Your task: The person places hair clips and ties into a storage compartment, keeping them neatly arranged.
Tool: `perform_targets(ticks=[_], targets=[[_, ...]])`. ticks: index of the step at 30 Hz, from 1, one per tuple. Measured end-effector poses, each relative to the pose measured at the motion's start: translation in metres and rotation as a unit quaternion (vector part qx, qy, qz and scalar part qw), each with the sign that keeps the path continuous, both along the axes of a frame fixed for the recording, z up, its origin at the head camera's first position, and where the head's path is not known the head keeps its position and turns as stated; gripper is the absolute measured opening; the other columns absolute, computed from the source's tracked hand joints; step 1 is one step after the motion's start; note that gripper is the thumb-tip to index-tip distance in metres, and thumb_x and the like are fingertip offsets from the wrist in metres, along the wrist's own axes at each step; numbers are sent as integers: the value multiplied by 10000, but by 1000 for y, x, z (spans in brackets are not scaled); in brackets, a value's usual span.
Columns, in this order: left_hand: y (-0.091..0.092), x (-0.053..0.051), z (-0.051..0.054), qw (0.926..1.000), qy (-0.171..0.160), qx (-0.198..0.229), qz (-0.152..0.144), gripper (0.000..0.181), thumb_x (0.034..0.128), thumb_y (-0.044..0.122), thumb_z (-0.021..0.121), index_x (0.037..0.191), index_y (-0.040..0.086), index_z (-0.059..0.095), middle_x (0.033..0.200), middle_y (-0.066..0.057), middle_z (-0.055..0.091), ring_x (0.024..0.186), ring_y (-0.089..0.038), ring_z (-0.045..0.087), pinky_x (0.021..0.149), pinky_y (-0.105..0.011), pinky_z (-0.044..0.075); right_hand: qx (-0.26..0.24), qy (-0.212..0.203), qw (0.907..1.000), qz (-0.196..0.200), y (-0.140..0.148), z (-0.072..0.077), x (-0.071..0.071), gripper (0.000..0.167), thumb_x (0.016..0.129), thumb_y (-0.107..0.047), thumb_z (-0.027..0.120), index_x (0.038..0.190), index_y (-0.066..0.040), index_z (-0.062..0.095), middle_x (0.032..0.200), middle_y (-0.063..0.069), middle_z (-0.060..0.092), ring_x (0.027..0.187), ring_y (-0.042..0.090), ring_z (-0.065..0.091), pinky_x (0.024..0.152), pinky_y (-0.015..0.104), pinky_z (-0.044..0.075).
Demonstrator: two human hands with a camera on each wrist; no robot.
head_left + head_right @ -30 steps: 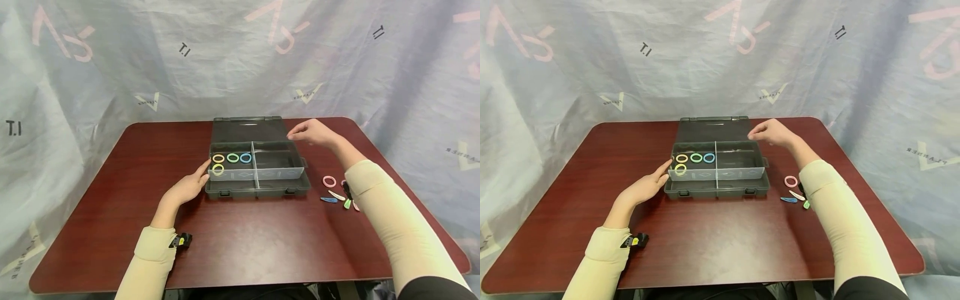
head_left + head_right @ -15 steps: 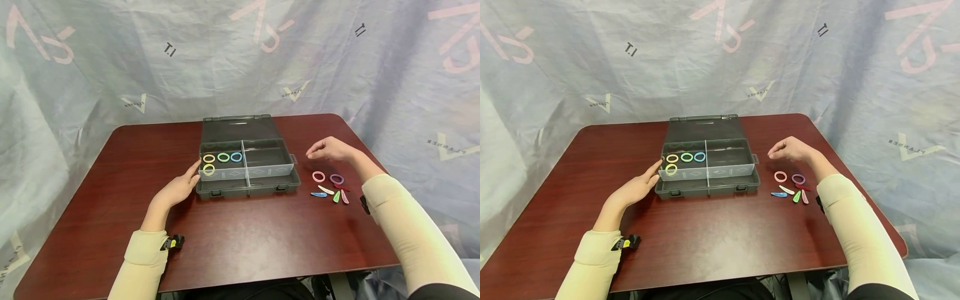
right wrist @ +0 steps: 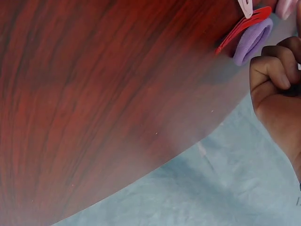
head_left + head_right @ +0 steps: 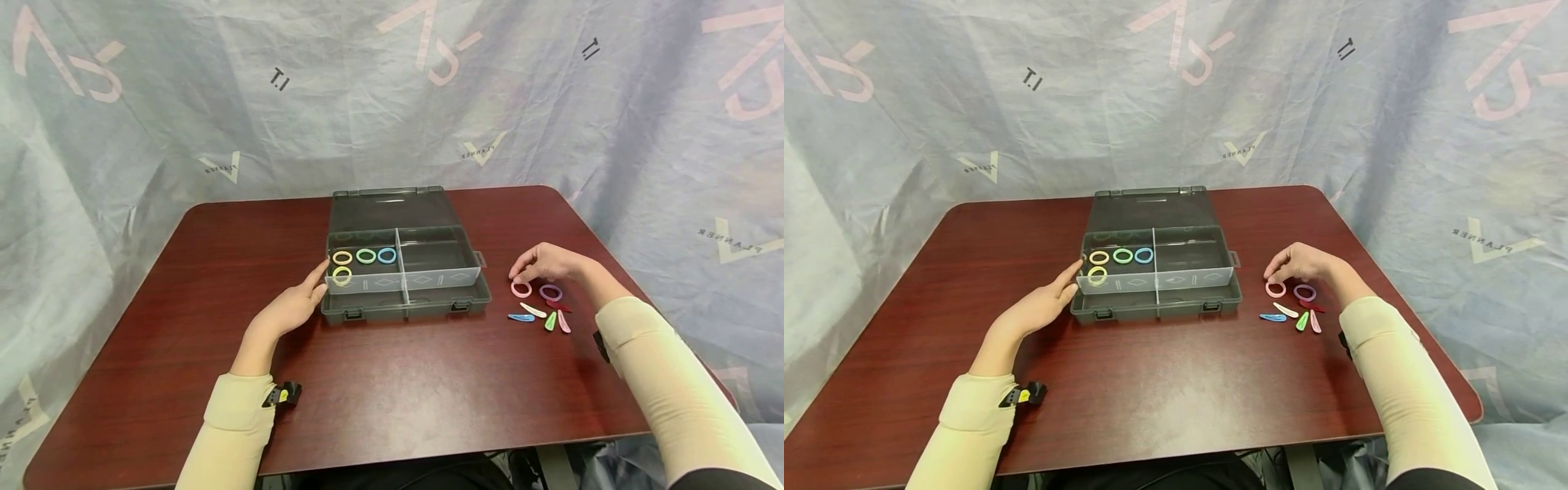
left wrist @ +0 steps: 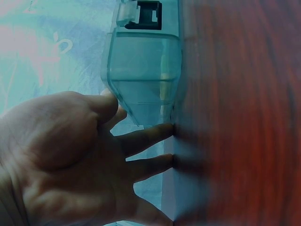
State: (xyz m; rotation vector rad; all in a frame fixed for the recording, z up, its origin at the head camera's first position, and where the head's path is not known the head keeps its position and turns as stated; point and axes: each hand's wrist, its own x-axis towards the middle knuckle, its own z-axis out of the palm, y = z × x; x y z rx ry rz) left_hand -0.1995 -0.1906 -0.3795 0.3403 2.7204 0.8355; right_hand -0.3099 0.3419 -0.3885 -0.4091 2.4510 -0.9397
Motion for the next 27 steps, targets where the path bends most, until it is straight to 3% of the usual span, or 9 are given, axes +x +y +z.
perform_targets(ticks=[8, 16, 22, 27], targets=[[-4, 4, 1, 10000, -14, 21, 52, 608, 1130, 301, 332, 1648, 181, 38, 1482, -299, 454, 1298, -433, 524, 1079, -602, 365, 80, 157, 9995, 252, -8, 0, 0, 174, 855, -117, 821, 989, -11, 786, 761, 14, 648, 664, 100, 495, 594, 266, 407], [-2, 2, 1, 10000, -4, 4, -14, 607, 1131, 305, 326, 1647, 172, 36, 1451, -298, 492, 1244, -417, 573, 1045, -591, 404, 292, 269, 9990, 203, -7, 3, 0, 168, 895, -183, 792, 1001, -53, 786, 810, 39, 665, 649, 137, 466, 558, 276, 365], [6, 2, 2, 10000, 32, -12, -46, 608, 1129, 308, 335, 1649, 195, 41, 1427, -275, 528, 1228, -400, 589, 1040, -576, 415, 260, 429, 9987, 68, -1, 24, -4, 174, 939, -225, 740, 1038, -89, 783, 917, 52, 695, 670, 165, 483, 522, 306, 359], [3, 3, 3, 10000, -3, -49, 81, 609, 1128, 317, 340, 1650, 217, 43, 1411, -263, 549, 1225, -398, 591, 1035, -570, 420, 128, 749, 9971, 0, -25, 46, -20, 189, 955, -220, 720, 1067, -81, 784, 932, 22, 710, 587, 121, 434, 501, 313, 372]])
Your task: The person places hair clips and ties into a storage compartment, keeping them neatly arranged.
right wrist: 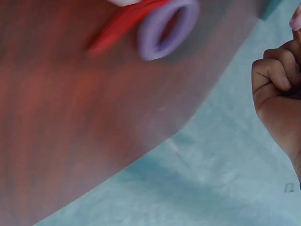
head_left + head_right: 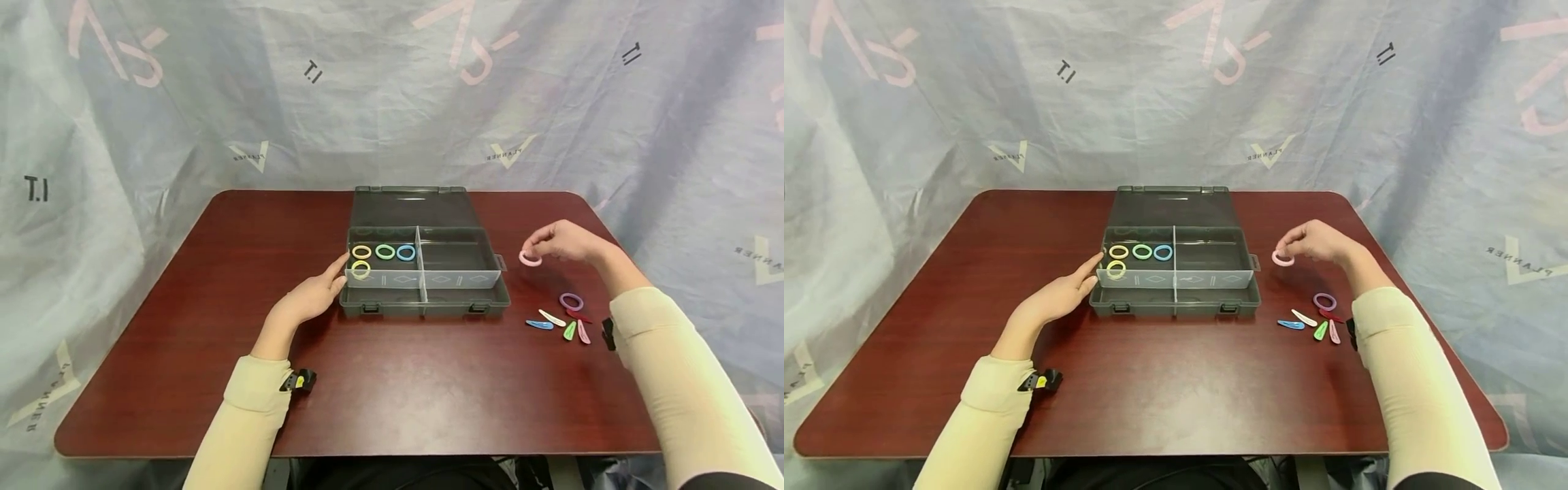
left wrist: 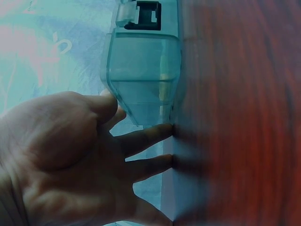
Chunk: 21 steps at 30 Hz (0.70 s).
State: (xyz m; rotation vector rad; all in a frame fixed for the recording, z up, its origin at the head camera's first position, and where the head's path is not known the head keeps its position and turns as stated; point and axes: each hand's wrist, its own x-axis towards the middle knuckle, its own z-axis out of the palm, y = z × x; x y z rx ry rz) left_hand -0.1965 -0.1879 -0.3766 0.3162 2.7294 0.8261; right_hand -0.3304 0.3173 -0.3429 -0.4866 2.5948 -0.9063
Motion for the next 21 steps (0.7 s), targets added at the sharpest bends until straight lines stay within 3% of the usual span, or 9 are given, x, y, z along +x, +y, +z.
perform_targets(ticks=[2, 9, 13, 15, 18, 21], targets=[[0, -1, 0, 10000, 0, -28, 21, 610, 1127, 319, 342, 1651, 224, 44, 1398, -257, 562, 1218, -396, 596, 1030, -569, 423, -15, 131, 9999, -15, -12, 8, -4, 191, 956, -224, 720, 1074, -88, 785, 934, 13, 713, 572, 111, 403, 504, 317, 369], [0, -2, -3, 10000, -9, -75, 7, 604, 1130, 320, 327, 1650, 222, 36, 1223, -225, 663, 1069, -351, 666, 957, -543, 465, -118, 373, 9991, 172, -63, 23, -16, 184, 963, -230, 712, 1055, -91, 789, 982, 11, 734, 775, 152, 528, 653, 338, 429], [3, 0, -6, 10000, -11, -58, -26, 601, 1130, 319, 327, 1650, 219, 41, 1246, -232, 652, 1056, -351, 670, 943, -537, 473, -120, 356, 9988, 319, -90, 25, -21, 181, 986, -221, 675, 1056, -102, 791, 1001, 28, 733, 602, 135, 432, 570, 338, 403], [5, 0, -6, 10000, 15, -70, -52, 598, 1131, 313, 325, 1649, 207, 46, 1280, -239, 637, 1075, -357, 666, 953, -542, 471, -97, 369, 9985, 400, -103, 25, -24, 190, 995, -223, 659, 1067, -106, 791, 1038, 36, 728, 594, 124, 407, 575, 344, 400], [7, 1, -6, 10000, 41, -72, -28, 597, 1131, 314, 329, 1649, 212, 52, 1194, -219, 667, 1046, -343, 671, 950, -533, 474, -159, 434, 9977, 501, -124, 27, -26, 207, 1004, -224, 646, 1083, -96, 788, 1119, 50, 722, 778, 137, 558, 739, 379, 480], [10, 1, -5, 10000, 48, -72, -19, 598, 1130, 312, 332, 1649, 214, 52, 1038, -165, 684, 964, -306, 677, 929, -526, 480, -348, 459, 9968, 561, -144, 28, -26, 197, 1000, -196, 653, 1075, -73, 788, 1152, 75, 721, 1082, 191, 603, 951, 443, 467]])
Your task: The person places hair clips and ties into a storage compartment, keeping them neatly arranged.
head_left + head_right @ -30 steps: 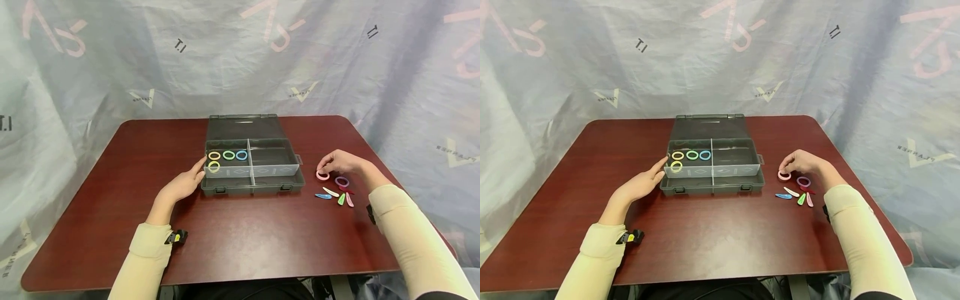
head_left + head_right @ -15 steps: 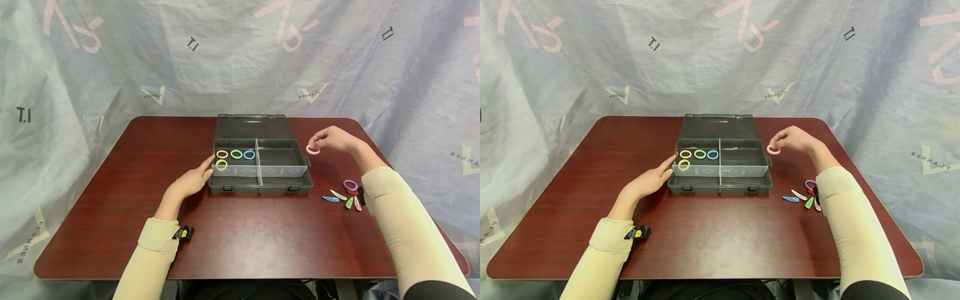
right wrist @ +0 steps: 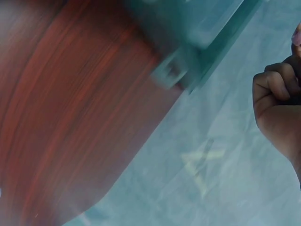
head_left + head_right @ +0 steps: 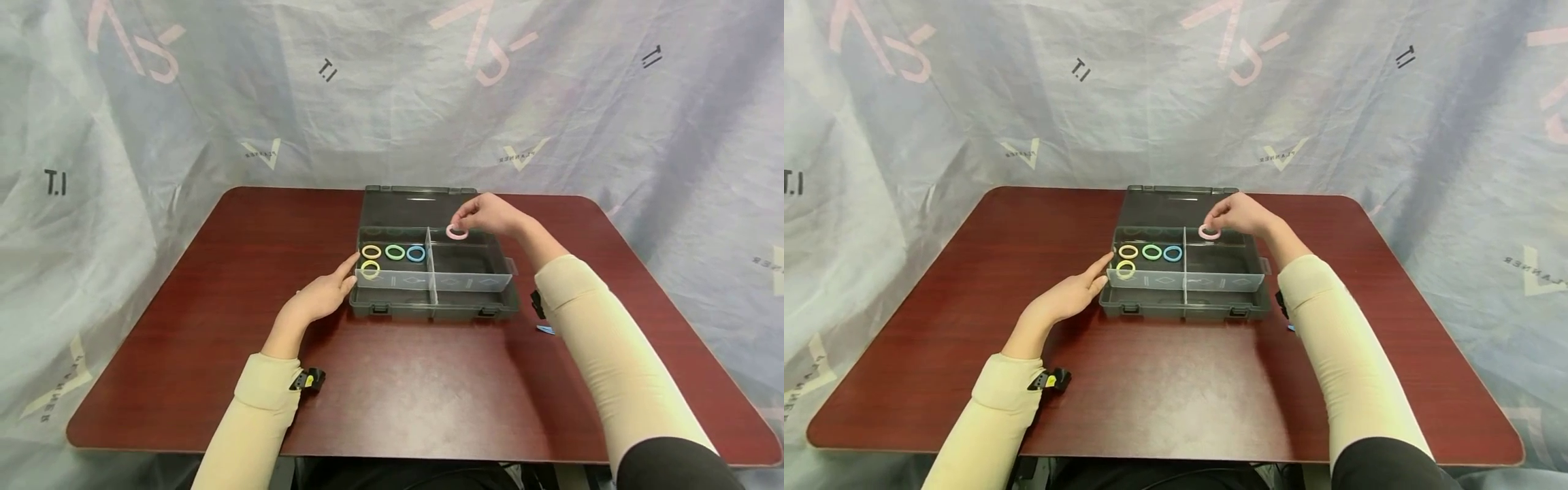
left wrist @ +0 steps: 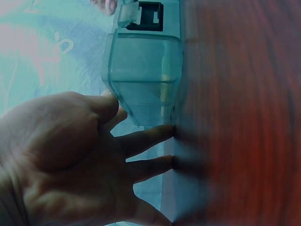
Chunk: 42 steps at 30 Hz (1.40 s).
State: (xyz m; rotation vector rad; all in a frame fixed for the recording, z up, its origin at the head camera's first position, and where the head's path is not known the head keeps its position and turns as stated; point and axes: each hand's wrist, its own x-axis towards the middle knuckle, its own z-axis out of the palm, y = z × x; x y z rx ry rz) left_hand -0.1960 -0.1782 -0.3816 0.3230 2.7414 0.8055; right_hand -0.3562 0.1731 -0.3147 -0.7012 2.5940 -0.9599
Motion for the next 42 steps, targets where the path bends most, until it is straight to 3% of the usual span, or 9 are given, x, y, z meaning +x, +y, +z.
perform_targets(ticks=[4, 8, 13, 15, 24, 31, 42], targets=[[4, 1, 3, 10000, -89, 22, -18, 601, 1131, 309, 326, 1649, 219, 35, 877, -129, 641, 827, -276, 655, 871, -517, 482, -94, 8, 9998, 191, -25, -1, 0, 177, 992, -155, 657, 1048, -49, 787, 1110, 89, 731, 1098, 247, 612, 973, 475, 463], [7, 2, 3, 10000, -47, -40, 27, 598, 1130, 314, 331, 1649, 225, 47, 1035, -155, 691, 921, -310, 685, 938, -593, 464, 27, -3, 9990, 437, -49, -5, 2, 185, 999, -160, 648, 1048, -45, 783, 1111, 65, 728, 1099, 227, 616, 979, 469, 462], [11, 3, 2, 9998, -96, -64, 132, 598, 1129, 334, 327, 1649, 262, 42, 1078, -124, 698, 1118, -361, 652, 1001, -775, 302, 58, -57, 9983, 577, -71, -12, 5, 156, 997, -171, 665, 1015, -77, 788, 1089, 60, 723, 1041, 233, 626, 925, 446, 479], [13, 2, 0, 9997, -144, -65, 186, 601, 1127, 346, 328, 1648, 284, 35, 1079, -121, 695, 1161, -369, 633, 1001, -799, 265, 77, -56, 9979, 645, -78, -15, 6, 147, 995, -169, 668, 1008, -83, 787, 1073, 63, 724, 995, 249, 620, 878, 427, 479], [18, 3, 1, 9993, -220, -71, 277, 598, 1125, 363, 325, 1647, 310, 38, 1405, -170, 588, 1297, -408, 536, 981, -847, 191, 405, -107, 9944, 972, -97, -23, 11, 157, 987, -127, 674, 1028, -17, 777, 961, 135, 735, 725, 247, 520, 678, 347, 415], [21, 3, 0, 9991, -267, -81, 310, 598, 1124, 372, 326, 1645, 329, 36, 1438, -170, 561, 1310, -404, 525, 985, -846, 187, 704, -119, 9912, 1113, -107, -31, 11, 96, 962, -87, 705, 957, -46, 792, 903, 62, 738, 803, 340, 584, 683, 325, 447], [22, 3, 1, 9991, -245, -147, 306, 589, 1127, 361, 314, 1646, 316, 37, 1435, -183, 559, 1297, -416, 533, 974, -849, 198, 1264, 201, 9839, 1251, -116, -42, 16, 80, 931, -110, 753, 873, -122, 807, 934, 1, 746, 861, 194, 629, 786, 376, 515]])
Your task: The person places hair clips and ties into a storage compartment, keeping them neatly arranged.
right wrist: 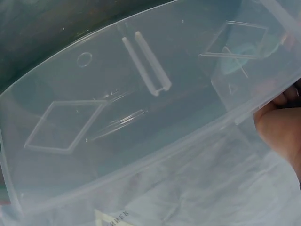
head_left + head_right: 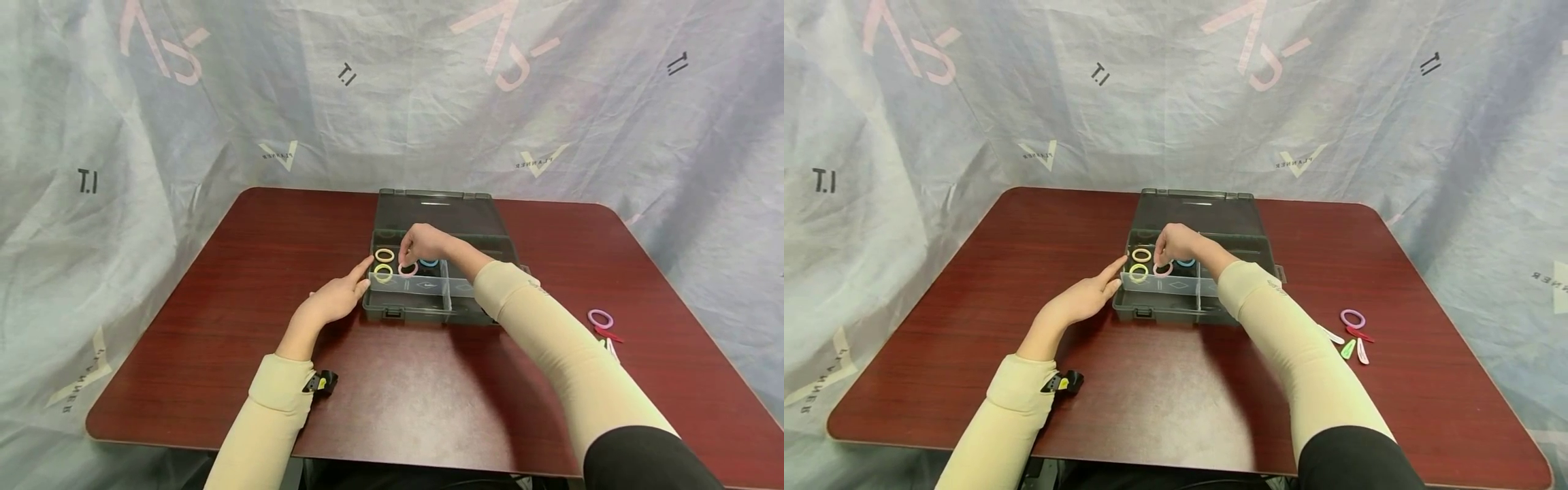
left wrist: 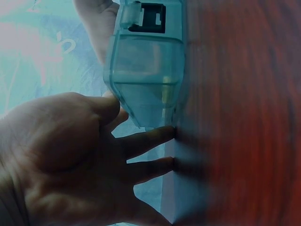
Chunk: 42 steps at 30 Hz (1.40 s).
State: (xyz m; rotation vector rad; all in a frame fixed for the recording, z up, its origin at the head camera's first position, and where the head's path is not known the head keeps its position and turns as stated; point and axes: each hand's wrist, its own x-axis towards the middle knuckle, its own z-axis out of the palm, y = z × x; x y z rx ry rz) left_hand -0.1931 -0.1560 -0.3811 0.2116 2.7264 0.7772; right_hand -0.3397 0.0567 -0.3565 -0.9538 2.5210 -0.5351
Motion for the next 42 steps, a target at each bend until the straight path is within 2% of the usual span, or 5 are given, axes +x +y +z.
perform_targets(ticks=[15, 25, 32, 37, 42], targets=[[0, -1, -1, 10000, 26, 41, -36, 591, 1126, 361, 320, 1647, 306, 46, 1442, -186, 552, 1316, -419, 514, 972, -853, 184, 28, -117, 9998, -184, -3, -4, 0, 50, 896, -89, 790, 886, -127, 821, 959, -4, 754, 907, 186, 655, 821, 367, 537], [2, -4, -2, 9999, 50, 25, -122, 595, 1125, 364, 326, 1646, 319, 42, 1500, -187, 491, 1340, -421, 489, 984, -844, 193, -555, -481, 9968, -328, 17, 6, -2, 120, 943, -105, 740, 1028, -51, 804, 1043, 43, 743, 953, 215, 663, 897, 445, 535], [2, -2, -2, 9999, 41, 23, -136, 599, 1125, 368, 324, 1646, 314, 34, 1475, -178, 522, 1324, -415, 508, 991, -840, 186, -1135, -514, 9916, -351, 46, 18, -2, 205, 944, -140, 745, 1105, -17, 778, 1064, 53, 732, 982, 335, 640, 891, 529, 501], [2, -1, -2, 9998, 92, 5, -175, 600, 1126, 367, 322, 1647, 308, 31, 1455, -177, 543, 1303, -407, 531, 996, -831, 204, -1318, -360, 9885, -646, 79, 29, 1, 185, 944, -203, 754, 1091, -97, 792, 1112, 38, 727, 1003, 292, 636, 862, 452, 501], [0, -2, -2, 9994, 181, 21, -282, 592, 1130, 349, 314, 1649, 277, 40, 1396, -210, 582, 1214, -403, 598, 1010, -770, 297, -1358, -227, 9833, -1187, 123, 37, 3, 152, 949, -255, 749, 1060, -165, 804, 1145, 29, 716, 729, 156, 517, 680, 358, 452]])
